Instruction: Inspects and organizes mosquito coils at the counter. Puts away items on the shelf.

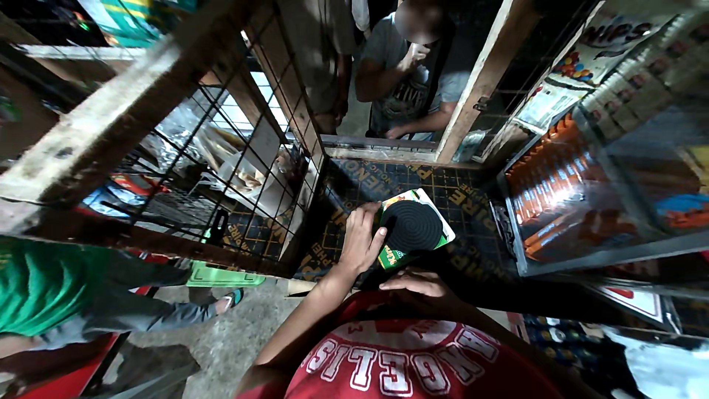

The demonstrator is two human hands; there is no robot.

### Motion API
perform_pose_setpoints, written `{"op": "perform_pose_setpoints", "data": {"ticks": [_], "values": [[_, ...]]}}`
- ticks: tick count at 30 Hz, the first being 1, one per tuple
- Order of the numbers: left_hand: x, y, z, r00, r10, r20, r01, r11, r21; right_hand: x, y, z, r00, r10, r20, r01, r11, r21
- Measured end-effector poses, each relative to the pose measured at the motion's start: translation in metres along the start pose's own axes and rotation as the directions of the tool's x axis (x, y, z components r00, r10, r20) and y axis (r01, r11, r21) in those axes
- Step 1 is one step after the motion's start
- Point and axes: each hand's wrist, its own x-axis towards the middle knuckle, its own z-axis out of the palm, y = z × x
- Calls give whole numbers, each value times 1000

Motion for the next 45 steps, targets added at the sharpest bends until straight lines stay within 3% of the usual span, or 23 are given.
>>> {"op": "perform_pose_setpoints", "data": {"ticks": [28, 45], "values": [[0, -1, 1, 1000, 1, 28, -2, 999, 35, 0, -2, -1, 999, 36, 22, -38, 996, 77], [0, 1, 0, 999, -9, 50, 7, 999, 32, 2, -4, -2, 999, 40, 3, -40, 999, 1]]}}
